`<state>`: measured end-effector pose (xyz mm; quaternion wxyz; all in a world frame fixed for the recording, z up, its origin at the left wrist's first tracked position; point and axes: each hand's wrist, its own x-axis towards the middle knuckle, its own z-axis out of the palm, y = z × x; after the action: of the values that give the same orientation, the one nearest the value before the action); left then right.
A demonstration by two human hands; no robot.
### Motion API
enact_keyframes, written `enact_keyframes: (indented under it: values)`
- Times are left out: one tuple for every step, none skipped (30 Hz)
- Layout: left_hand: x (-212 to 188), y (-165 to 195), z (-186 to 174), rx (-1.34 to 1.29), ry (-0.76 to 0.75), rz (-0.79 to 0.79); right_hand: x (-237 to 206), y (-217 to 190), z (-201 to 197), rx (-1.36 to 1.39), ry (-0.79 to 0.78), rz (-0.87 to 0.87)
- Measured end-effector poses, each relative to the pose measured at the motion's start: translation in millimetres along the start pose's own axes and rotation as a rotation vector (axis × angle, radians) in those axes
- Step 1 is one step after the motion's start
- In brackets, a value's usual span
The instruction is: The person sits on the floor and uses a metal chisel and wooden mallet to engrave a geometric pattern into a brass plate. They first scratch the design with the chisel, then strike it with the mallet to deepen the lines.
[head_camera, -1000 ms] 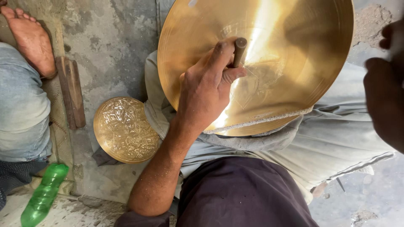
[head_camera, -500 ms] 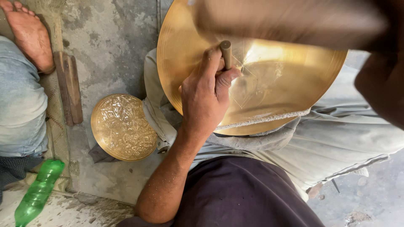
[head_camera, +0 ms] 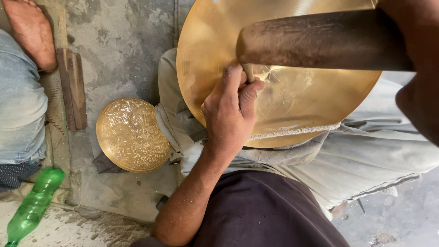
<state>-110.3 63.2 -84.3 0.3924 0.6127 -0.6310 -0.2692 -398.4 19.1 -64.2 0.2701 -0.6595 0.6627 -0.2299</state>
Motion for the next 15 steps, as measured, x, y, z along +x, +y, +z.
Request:
enact_keyframes:
  values:
    - [0.1,0.4,0.0,0.013,-0.01,-0.017,0.1,-2.6,-0.3,-0.008,-0.004,-0.004]
    - [0.4,0.5,-0.2,-0.006,0.006,-0.006,0.1,-5.3,0.0,-0.015,-0.009,-0.009]
    - [0.8,0.9,0.0,-0.027,0.029,0.01,0.4,-8.1,0.0,-0.024,-0.012,-0.018]
    - [1.0,1.3,0.0,-0.048,0.05,0.028,0.4,-11.1,-0.4,-0.031,-0.015,-0.025]
    - [1.0,1.8,0.4,-0.049,0.048,0.014,0.0,-14.3,0.2,-0.042,-0.016,-0.034]
    - [0.5,2.5,0.7,-0.05,0.045,0.001,-0.1,-17.4,-1.7,-0.052,-0.018,-0.045]
    - [-0.5,3.1,1.2,-0.051,0.039,-0.019,-0.7,-20.8,-1.4,-0.062,-0.022,-0.056]
    - [-1.7,3.8,1.7,-0.037,0.046,-0.045,-1.1,-24.2,-1.6,-0.073,-0.026,-0.067]
    - [-3.0,4.2,2.4,-0.023,0.055,-0.068,-0.7,-27.4,-2.5,-0.082,-0.027,-0.077]
    - [-4.4,4.4,3.0,-0.009,0.064,-0.09,-1.5,-30.9,-2.0,-0.096,-0.033,-0.092]
    - [-5.7,4.5,3.5,-0.031,0.074,-0.079,-1.0,-34.0,-3.1,-0.101,-0.032,-0.099]
    - [-6.9,4.4,3.9,-0.054,0.079,-0.07,-1.3,-37.3,-3.3,-0.113,-0.035,-0.11]
    - [-8.3,4.6,4.2,-0.077,0.084,-0.065,-1.2,-40.2,-5.2,-0.118,-0.038,-0.115]
    - [-9.1,4.3,4.4,-0.064,0.095,-0.051,-1.0,-43.3,-5.3,-0.129,-0.041,-0.127]
    - [-10.2,4.5,4.4,-0.048,0.106,-0.04,-1.1,-46.3,-5.7,-0.136,-0.048,-0.134]
